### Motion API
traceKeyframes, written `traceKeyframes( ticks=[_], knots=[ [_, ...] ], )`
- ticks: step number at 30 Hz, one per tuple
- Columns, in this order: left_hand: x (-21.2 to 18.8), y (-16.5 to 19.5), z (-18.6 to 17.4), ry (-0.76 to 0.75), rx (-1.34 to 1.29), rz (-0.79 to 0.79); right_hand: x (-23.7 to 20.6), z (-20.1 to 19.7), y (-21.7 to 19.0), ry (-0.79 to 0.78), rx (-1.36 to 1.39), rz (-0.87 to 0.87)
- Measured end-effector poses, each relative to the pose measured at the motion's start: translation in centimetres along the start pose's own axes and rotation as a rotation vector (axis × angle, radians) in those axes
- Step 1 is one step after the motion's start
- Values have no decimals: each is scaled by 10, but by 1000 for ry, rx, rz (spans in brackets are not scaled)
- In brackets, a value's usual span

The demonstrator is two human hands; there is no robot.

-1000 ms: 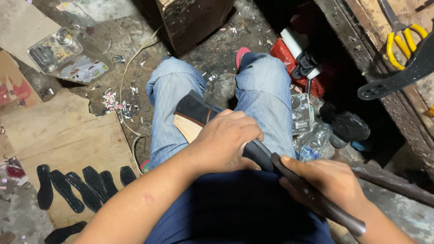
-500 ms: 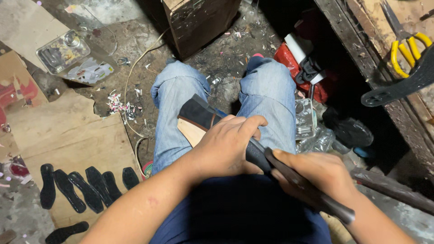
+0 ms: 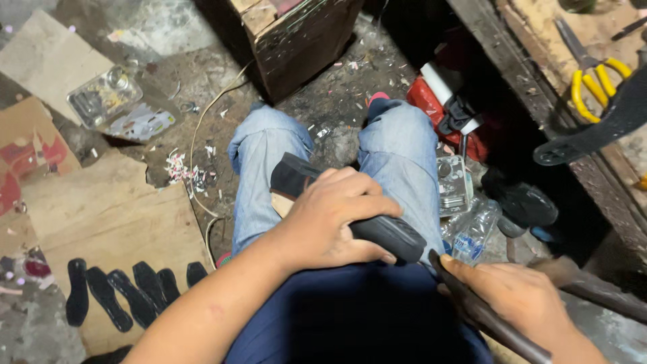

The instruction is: The person sits on the floor of a shoe workshop and uses a hand blade to trim the edge of a shoe sole, then taps and presses the sole with a hammer-like tool. They turn the shoe over repeatedly to work different sides, then place the finished shoe into a wire crate with other completed shoes.

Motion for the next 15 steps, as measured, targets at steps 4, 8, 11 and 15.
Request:
traceKeyframes(
  ticks=[4, 8, 11, 15],
  knots=[
    [4, 14, -25, -60, -84, 84, -12, -2, 1, 240, 84, 98],
    [4, 14, -15, -115, -272, -9, -17, -14, -17, 401, 112, 111],
    [6, 9, 0, -69, -239, -51, -15, -24, -20, 353, 136, 173],
    [10, 6, 22, -90, -177, -109, -13, -31, -27, 344, -64, 62]
  ],
)
Point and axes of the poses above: each hand's wrist, its own x-axis towards the middle knuckle, its own z-axis out of the palm, y = z × x, the point moved 4 cm from there along x, towards the middle knuckle, and after that the axes turned 13 degrees about -y, right-handed, at the moved point
